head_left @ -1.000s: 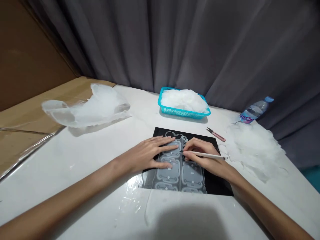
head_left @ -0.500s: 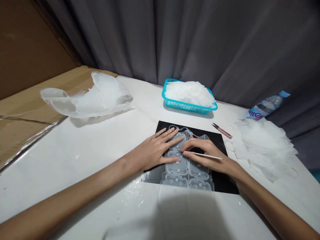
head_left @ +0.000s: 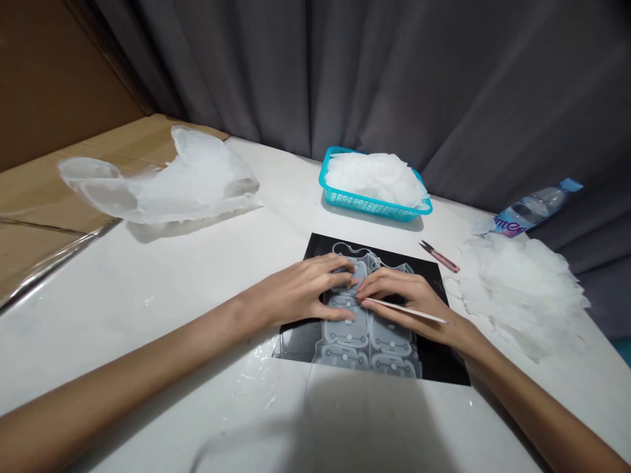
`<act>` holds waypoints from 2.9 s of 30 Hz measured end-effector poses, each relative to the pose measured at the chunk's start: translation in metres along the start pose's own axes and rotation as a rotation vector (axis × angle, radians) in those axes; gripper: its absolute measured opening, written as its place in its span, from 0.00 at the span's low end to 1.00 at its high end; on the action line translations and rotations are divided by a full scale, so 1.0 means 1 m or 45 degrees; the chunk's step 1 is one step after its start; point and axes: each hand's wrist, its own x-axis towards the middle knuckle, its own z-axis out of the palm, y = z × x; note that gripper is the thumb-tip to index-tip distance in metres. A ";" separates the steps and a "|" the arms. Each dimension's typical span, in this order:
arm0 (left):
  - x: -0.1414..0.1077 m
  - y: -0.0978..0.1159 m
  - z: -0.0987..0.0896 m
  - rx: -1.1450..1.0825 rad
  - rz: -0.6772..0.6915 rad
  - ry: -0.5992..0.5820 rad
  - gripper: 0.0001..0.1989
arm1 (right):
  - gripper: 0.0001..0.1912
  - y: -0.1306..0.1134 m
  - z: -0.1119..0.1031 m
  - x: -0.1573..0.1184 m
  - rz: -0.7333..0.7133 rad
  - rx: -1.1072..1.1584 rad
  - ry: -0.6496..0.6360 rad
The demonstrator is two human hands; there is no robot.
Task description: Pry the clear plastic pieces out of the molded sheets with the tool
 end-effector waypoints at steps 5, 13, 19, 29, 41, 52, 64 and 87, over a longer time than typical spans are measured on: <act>-0.001 0.000 0.001 0.078 0.006 -0.036 0.27 | 0.07 -0.004 0.003 0.000 0.068 -0.033 -0.004; -0.005 0.001 0.002 0.051 0.011 -0.006 0.30 | 0.08 -0.001 0.012 -0.005 0.077 -0.077 0.060; -0.004 0.004 -0.002 0.104 -0.068 -0.102 0.31 | 0.08 -0.002 0.011 -0.003 0.047 -0.101 0.027; -0.004 0.001 0.000 0.064 -0.063 -0.088 0.30 | 0.12 -0.009 0.007 -0.005 -0.140 -0.365 -0.094; -0.003 0.003 -0.005 -0.032 -0.153 -0.140 0.32 | 0.12 0.001 0.006 -0.013 -0.080 -0.221 -0.029; -0.003 -0.001 -0.004 0.003 -0.111 -0.087 0.31 | 0.17 0.013 0.022 -0.010 -0.310 -0.750 -0.051; -0.002 -0.007 -0.002 0.037 -0.168 -0.290 0.50 | 0.11 0.031 -0.008 0.023 0.110 -0.500 0.710; 0.008 0.033 0.006 -1.462 -0.937 0.247 0.21 | 0.23 -0.020 -0.023 0.007 0.128 -0.279 0.536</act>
